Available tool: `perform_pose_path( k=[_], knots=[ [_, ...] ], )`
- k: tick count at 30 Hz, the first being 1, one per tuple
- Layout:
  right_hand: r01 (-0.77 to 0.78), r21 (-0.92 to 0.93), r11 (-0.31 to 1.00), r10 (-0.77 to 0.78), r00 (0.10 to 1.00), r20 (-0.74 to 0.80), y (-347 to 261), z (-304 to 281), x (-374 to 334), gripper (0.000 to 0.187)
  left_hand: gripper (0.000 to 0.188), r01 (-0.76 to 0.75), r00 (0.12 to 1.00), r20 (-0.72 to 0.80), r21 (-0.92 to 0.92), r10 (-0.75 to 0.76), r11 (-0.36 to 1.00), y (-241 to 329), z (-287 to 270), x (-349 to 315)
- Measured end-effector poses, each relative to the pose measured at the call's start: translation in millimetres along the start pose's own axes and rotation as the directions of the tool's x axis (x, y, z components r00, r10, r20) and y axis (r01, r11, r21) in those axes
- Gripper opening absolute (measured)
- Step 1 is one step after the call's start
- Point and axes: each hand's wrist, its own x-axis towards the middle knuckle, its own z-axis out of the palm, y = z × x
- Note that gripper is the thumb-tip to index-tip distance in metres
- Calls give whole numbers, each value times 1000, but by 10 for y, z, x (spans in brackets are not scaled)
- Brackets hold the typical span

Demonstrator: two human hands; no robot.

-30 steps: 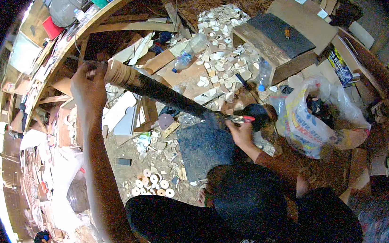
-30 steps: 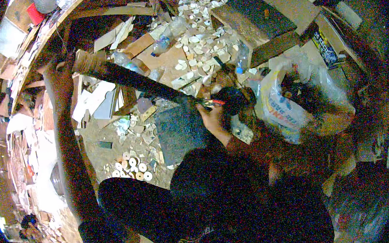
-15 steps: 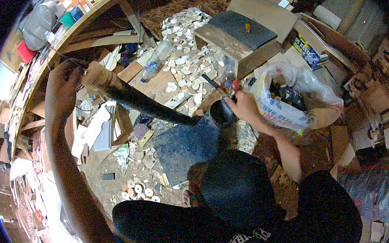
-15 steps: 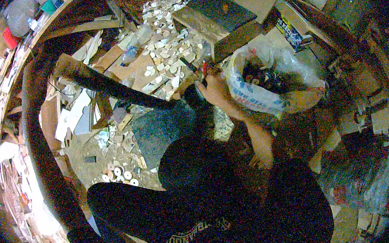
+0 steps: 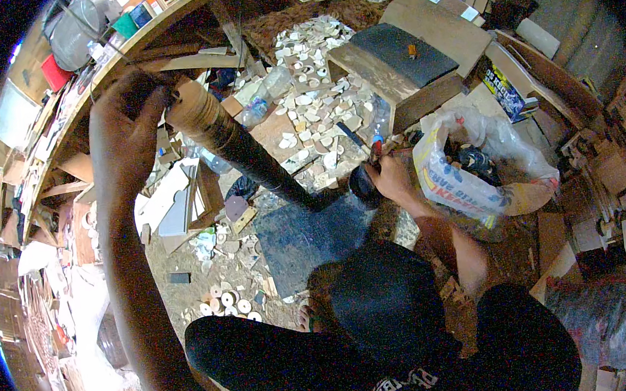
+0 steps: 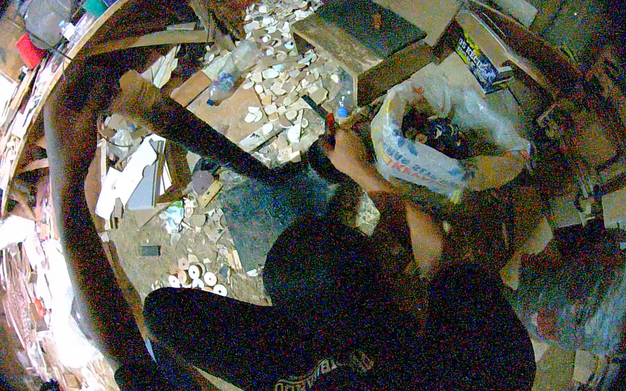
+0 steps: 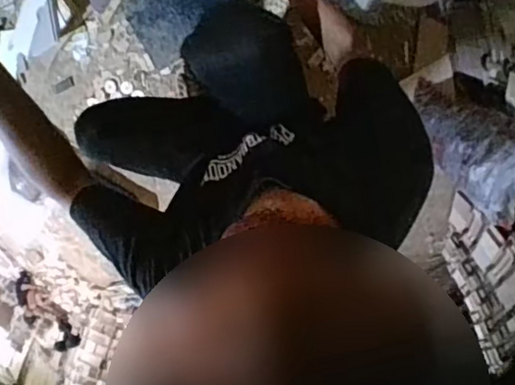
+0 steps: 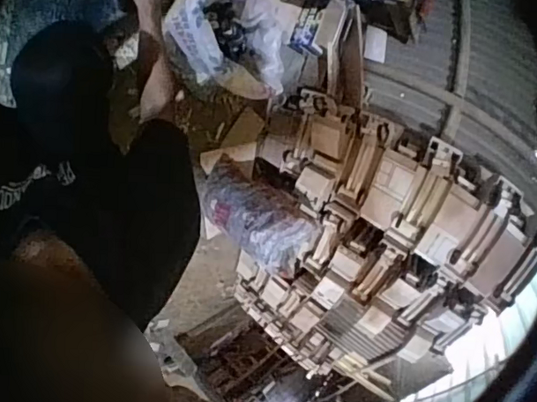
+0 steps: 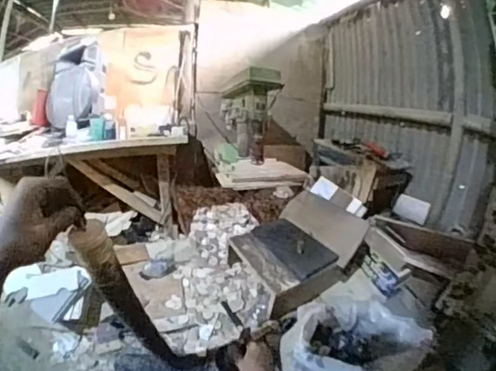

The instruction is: The person picks up small wooden discs from a pile on the floor and stacks them onto a vertical rod. After stacking, the person uses a brush to apply a dark substance to the stacked discs.

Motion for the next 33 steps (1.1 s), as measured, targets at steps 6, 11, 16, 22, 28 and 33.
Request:
perform_pose_path(
  k=[6,11,16,22,28,33],
  knots=[
    [121,-167,978,-148,976,-162,64,-16,-16,38,15,16,999,28,8,-16,1000,62,47,26],
    [-95,86,992,98,995,-31,215,20,-73,37,17,62,997,38,-4,-62,998,-6,94,-37],
    [-191,344,919,240,965,-106,228,-23,-96,34,18,41,994,97,51,-45,998,-40,1,-42],
    [-381,924,13,448,829,335,-608,-604,166,25,17,22,1000,9,66,-23,998,-53,27,-27],
    [-20,949,-314,139,988,66,-1570,-1070,518,32,19,-15,999,-31,105,18,994,-59,70,45],
    [87,989,123,169,980,-107,-1628,-375,355,29,19,0,1000,-23,90,2,996,-75,-16,47]
  ],
)
